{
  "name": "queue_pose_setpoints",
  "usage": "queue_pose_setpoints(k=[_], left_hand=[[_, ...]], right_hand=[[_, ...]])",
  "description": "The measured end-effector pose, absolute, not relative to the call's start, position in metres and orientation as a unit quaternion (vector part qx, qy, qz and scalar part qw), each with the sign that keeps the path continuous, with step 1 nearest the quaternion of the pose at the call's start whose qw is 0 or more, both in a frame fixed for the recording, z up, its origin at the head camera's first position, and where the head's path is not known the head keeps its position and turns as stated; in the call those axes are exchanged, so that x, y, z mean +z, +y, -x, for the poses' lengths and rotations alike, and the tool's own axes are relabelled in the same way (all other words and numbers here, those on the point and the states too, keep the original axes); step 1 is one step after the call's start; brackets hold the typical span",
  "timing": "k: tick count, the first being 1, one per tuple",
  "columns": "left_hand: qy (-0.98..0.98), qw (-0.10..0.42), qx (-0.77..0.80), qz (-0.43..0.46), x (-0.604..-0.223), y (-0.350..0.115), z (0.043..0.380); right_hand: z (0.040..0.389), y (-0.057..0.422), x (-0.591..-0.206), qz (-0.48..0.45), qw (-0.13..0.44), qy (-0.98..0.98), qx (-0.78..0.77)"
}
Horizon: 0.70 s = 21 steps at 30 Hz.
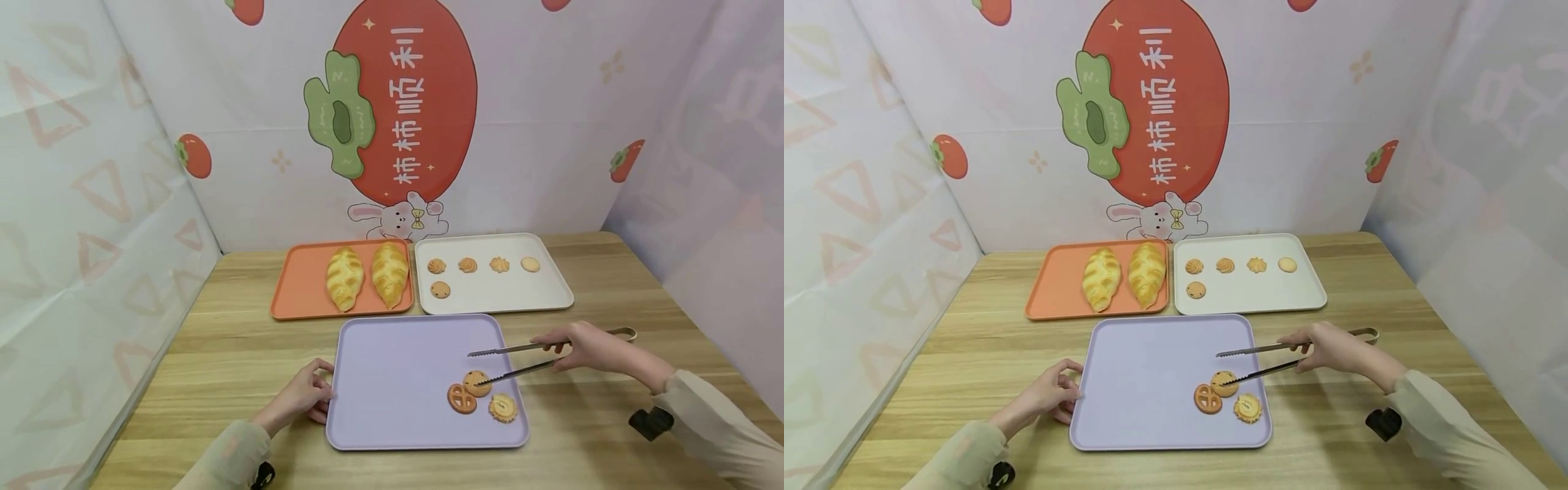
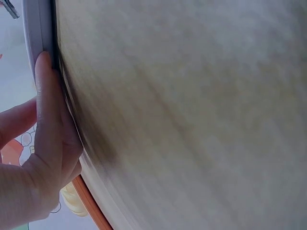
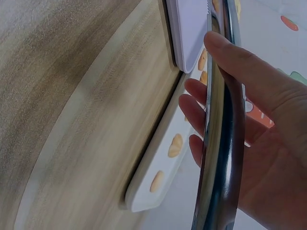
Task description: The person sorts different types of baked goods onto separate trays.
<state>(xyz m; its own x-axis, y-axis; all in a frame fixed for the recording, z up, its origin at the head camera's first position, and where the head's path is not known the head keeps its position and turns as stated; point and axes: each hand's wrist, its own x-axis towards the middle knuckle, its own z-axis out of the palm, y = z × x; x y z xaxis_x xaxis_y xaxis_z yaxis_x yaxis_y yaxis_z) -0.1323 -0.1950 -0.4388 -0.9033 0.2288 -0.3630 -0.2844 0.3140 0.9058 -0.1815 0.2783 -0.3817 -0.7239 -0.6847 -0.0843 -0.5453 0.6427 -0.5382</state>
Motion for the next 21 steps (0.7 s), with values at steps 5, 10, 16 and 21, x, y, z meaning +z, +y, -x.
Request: queue_pose_setpoints(k=[5,10,16,21], left_hand=[[0.783,0.218,0.582,0.022,-0.4377,-0.1937,0.1319],[0.784,0.216,0.582,0.026,-0.436,-0.1927,0.1318],[0.783,0.216,0.583,0.024,-0.4365,-0.1929,0.1321],[0.783,0.217,0.583,0.023,-0.4371,-0.1935,0.1326]], right_hand=[[0.1836,0.2792,-0.3831,0.341,0.155,0.895,-0.242],[0.1857,0.2783,-0.3834,0.34,0.162,0.897,-0.233],[0.1853,0.2756,-0.3811,0.342,0.162,0.899,-0.222],[0.1855,0.2724,-0.3809,0.344,0.161,0.9,-0.212]])
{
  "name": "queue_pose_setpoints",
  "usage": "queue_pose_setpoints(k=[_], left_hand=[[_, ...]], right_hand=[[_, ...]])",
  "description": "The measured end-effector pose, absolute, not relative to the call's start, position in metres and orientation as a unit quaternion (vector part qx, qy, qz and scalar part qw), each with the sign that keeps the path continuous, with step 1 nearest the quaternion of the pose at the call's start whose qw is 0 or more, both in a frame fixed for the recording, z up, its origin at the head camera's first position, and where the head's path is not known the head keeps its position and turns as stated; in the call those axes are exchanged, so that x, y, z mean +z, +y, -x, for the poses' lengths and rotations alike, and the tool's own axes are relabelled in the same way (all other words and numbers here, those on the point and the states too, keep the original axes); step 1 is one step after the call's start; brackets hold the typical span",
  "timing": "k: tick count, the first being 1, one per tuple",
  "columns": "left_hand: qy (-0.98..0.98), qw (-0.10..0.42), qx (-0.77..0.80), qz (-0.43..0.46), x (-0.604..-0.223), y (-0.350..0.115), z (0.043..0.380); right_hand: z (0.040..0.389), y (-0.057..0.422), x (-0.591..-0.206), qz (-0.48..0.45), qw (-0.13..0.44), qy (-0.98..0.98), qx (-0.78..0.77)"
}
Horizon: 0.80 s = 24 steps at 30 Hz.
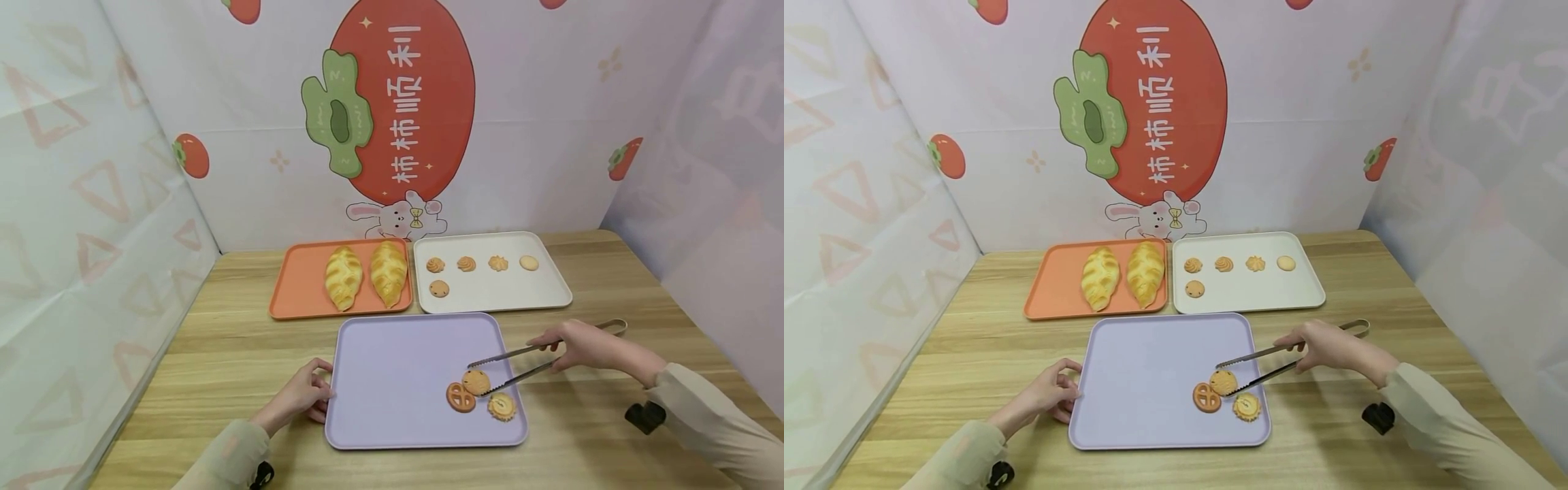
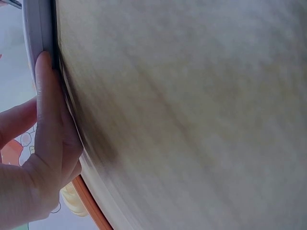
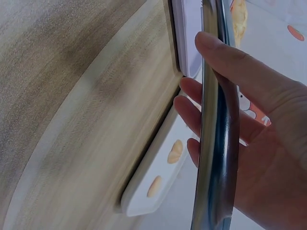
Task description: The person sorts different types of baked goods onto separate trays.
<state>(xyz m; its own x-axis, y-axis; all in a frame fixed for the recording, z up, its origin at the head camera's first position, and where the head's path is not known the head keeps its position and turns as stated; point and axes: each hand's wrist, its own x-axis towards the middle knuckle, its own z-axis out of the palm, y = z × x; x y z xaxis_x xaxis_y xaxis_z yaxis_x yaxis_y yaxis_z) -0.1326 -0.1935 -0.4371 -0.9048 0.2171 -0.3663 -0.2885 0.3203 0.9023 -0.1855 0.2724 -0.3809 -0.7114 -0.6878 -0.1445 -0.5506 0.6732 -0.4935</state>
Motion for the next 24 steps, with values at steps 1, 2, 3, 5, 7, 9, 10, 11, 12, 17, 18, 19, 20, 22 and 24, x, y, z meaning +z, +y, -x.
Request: queue_pose_setpoints(k=[1,2,3,5,7,9,10,11,12,17,18,19,20,22,24], left_hand=[[0.783,0.217,0.583,0.023,-0.4372,-0.1935,0.1325],[0.783,0.217,0.583,0.023,-0.4372,-0.1936,0.1324],[0.783,0.216,0.583,0.022,-0.4372,-0.1936,0.1324],[0.783,0.216,0.583,0.022,-0.4373,-0.1937,0.1323],[0.783,0.217,0.583,0.022,-0.4373,-0.1938,0.1322],[0.784,0.217,0.581,0.024,-0.4376,-0.1939,0.1322],[0.784,0.217,0.581,0.024,-0.4377,-0.1939,0.1322],[0.784,0.217,0.581,0.024,-0.4379,-0.1939,0.1322],[0.785,0.216,0.581,0.024,-0.438,-0.1939,0.1321],[0.783,0.215,0.584,0.024,-0.4378,-0.1936,0.1314],[0.782,0.215,0.584,0.025,-0.4375,-0.1935,0.1314],[0.782,0.215,0.584,0.025,-0.4374,-0.1934,0.1313],[0.782,0.215,0.585,0.025,-0.4371,-0.1934,0.1313],[0.782,0.216,0.584,0.025,-0.4372,-0.1935,0.1316],[0.782,0.217,0.584,0.024,-0.4371,-0.1936,0.1319]], right_hand=[[0.1856,0.272,-0.381,0.343,0.162,0.901,-0.21],[0.1858,0.2716,-0.3813,0.342,0.163,0.902,-0.208],[0.1862,0.2713,-0.3817,0.343,0.162,0.902,-0.205],[0.1867,0.271,-0.3826,0.343,0.162,0.903,-0.201],[0.1868,0.2706,-0.3831,0.341,0.16,0.906,-0.196],[0.187,0.2699,-0.3832,0.342,0.157,0.907,-0.19],[0.1867,0.2696,-0.3829,0.341,0.155,0.908,-0.187],[0.1865,0.2692,-0.3826,0.342,0.151,0.909,-0.184],[0.1862,0.2689,-0.3824,0.341,0.149,0.91,-0.181],[0.1855,0.2686,-0.3829,0.345,0.136,0.913,-0.173],[0.1855,0.2688,-0.3832,0.346,0.134,0.913,-0.171],[0.1855,0.269,-0.3834,0.348,0.132,0.913,-0.17],[0.1855,0.2692,-0.3836,0.349,0.131,0.913,-0.169],[0.1854,0.2696,-0.3841,0.349,0.128,0.913,-0.167],[0.1853,0.2697,-0.3849,0.352,0.126,0.912,-0.166]])
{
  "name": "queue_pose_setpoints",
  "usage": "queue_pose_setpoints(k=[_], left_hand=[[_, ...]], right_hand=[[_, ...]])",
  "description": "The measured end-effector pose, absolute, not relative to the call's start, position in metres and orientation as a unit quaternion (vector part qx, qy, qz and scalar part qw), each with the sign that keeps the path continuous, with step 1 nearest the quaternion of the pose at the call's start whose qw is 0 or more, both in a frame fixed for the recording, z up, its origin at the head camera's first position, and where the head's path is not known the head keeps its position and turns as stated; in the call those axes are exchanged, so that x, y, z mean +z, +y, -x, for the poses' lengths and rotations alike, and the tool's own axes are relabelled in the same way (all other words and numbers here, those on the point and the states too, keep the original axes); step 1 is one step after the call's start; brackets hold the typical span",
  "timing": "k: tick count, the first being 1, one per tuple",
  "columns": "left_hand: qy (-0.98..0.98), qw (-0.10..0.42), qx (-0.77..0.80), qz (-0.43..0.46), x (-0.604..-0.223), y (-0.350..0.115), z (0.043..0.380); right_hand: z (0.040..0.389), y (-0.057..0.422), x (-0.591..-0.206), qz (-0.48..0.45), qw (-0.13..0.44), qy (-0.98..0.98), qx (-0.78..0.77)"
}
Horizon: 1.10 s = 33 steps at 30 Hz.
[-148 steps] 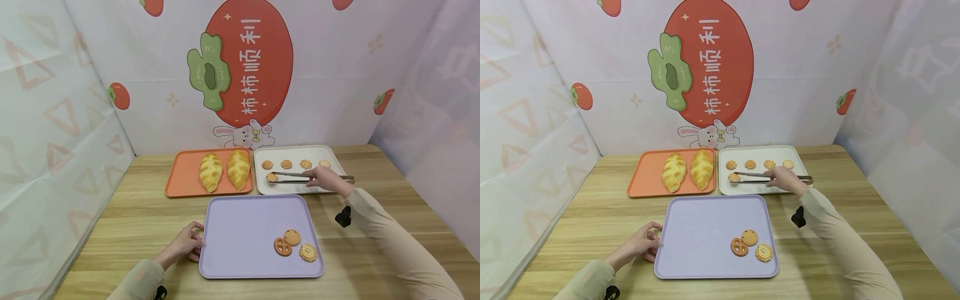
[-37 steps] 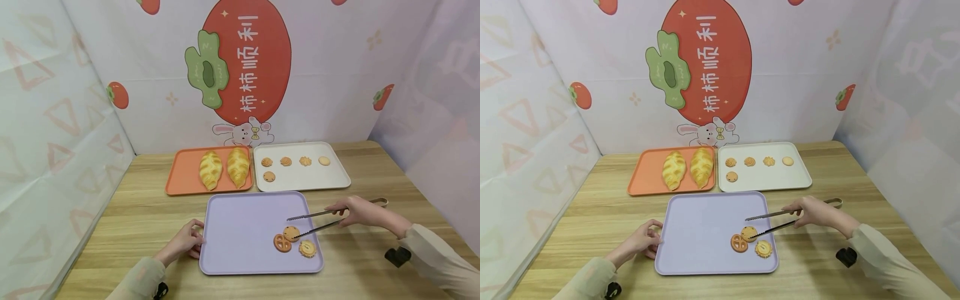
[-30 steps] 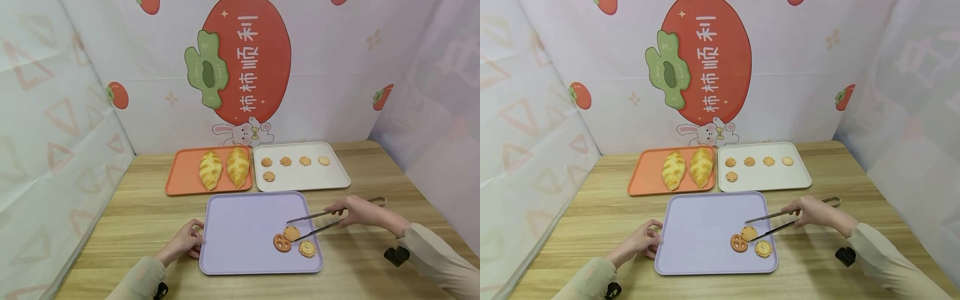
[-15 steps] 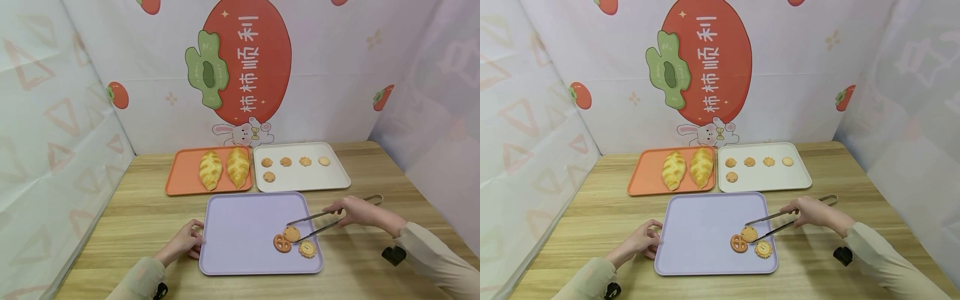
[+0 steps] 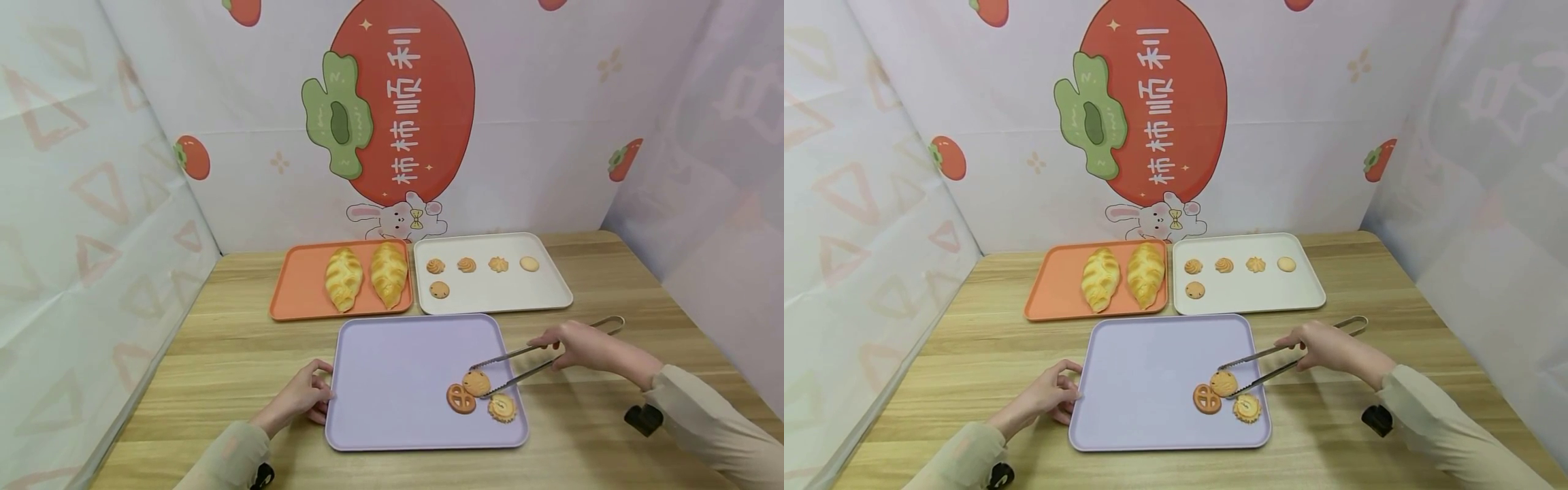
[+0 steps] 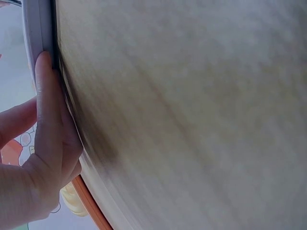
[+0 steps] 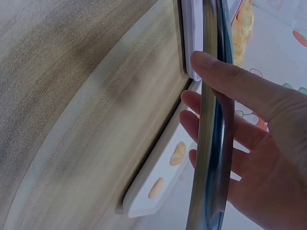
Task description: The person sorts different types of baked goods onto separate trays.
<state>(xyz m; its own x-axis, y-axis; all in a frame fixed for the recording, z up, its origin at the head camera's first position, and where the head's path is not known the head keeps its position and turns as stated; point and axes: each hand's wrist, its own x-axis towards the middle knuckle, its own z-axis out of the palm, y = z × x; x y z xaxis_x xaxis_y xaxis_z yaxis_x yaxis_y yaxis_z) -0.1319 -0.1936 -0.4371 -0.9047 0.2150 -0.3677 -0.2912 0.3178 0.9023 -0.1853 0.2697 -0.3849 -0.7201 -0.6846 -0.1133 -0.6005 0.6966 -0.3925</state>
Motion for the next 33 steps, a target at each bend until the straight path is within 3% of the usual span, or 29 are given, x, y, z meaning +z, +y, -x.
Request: queue_pose_setpoints(k=[33], left_hand=[[0.784,0.222,0.579,0.03,-0.4364,-0.1937,0.1322]], right_hand=[[0.1852,0.2753,-0.3929,0.365,0.103,0.904,-0.199]])
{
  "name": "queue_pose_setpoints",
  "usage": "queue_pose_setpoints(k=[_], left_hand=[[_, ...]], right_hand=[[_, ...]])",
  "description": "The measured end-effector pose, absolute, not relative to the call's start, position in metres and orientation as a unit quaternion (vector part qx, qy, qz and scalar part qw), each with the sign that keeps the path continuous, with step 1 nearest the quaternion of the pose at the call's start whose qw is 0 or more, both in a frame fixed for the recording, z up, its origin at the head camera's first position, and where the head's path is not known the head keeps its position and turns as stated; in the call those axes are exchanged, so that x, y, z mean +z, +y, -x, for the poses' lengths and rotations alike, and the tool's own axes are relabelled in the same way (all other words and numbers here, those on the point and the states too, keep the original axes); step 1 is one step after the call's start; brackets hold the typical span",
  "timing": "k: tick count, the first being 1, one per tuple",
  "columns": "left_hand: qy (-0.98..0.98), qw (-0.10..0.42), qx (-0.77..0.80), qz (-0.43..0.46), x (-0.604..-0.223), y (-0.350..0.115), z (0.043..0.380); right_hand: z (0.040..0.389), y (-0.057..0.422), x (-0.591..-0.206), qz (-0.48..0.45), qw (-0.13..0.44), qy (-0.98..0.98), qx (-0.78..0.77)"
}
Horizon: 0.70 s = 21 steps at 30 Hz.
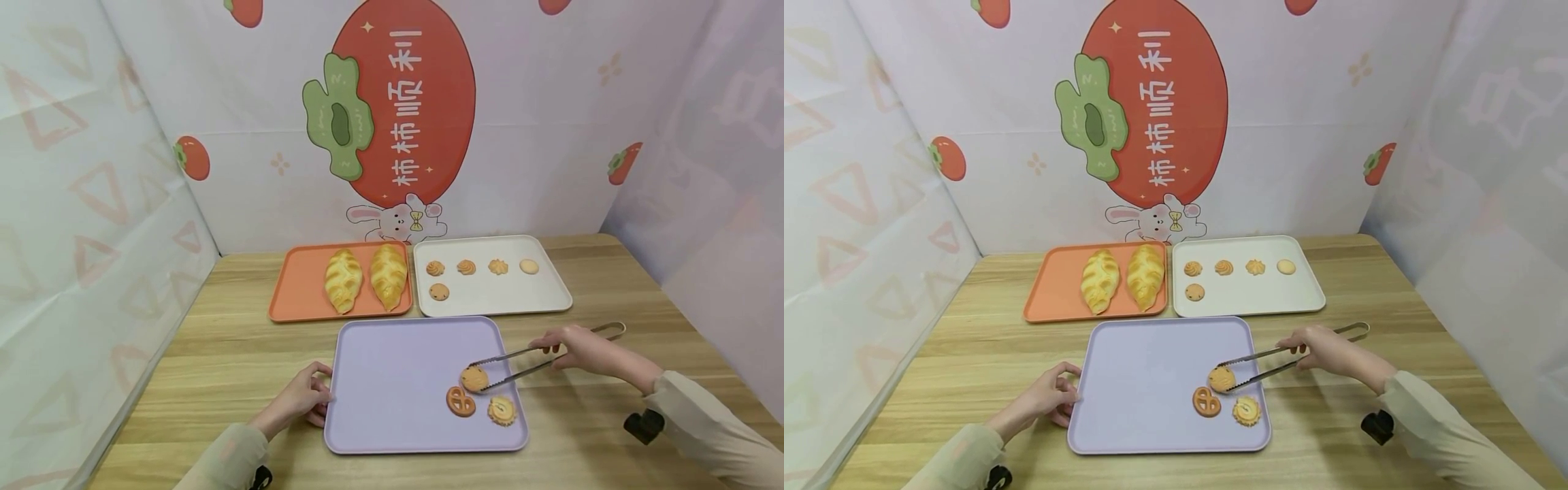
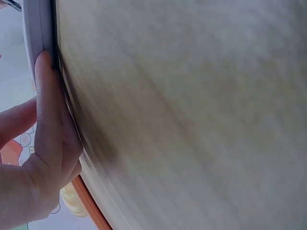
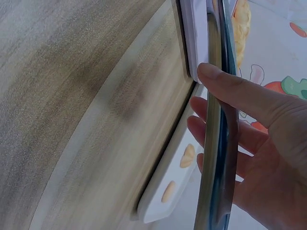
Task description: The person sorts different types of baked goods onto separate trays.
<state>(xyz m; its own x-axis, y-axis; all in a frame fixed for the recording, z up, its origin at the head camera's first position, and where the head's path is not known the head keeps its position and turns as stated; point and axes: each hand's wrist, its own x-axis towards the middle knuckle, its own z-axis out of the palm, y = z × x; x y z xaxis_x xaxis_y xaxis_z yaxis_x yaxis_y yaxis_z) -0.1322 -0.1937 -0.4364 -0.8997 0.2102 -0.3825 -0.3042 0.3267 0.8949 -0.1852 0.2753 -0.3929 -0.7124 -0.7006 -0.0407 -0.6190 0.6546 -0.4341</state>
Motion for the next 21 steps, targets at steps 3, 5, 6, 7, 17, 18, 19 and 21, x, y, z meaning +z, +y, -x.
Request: queue_pose_setpoints(k=[3,5,6,7,17,18,19,21], left_hand=[[0.784,0.22,0.58,0.03,-0.4366,-0.1937,0.1319],[0.784,0.219,0.581,0.028,-0.437,-0.1937,0.1318],[0.784,0.218,0.581,0.027,-0.4373,-0.1938,0.1316],[0.784,0.217,0.581,0.027,-0.4374,-0.1938,0.1315],[0.783,0.216,0.582,0.025,-0.4385,-0.1944,0.1313],[0.783,0.217,0.583,0.026,-0.4386,-0.1944,0.1314],[0.783,0.218,0.582,0.026,-0.4385,-0.1946,0.1313],[0.783,0.218,0.583,0.025,-0.4385,-0.1947,0.1311]], right_hand=[[0.1849,0.2753,-0.3914,0.37,0.097,0.901,-0.203],[0.1848,0.2753,-0.3903,0.372,0.094,0.9,-0.206],[0.1849,0.2752,-0.3899,0.372,0.093,0.9,-0.207],[0.185,0.2751,-0.3893,0.372,0.093,0.9,-0.208],[0.1879,0.2746,-0.3868,0.365,0.085,0.901,-0.219],[0.1884,0.2748,-0.3869,0.365,0.082,0.901,-0.221],[0.189,0.2751,-0.3868,0.368,0.078,0.9,-0.222],[0.1904,0.2759,-0.3867,0.373,0.07,0.898,-0.224]])
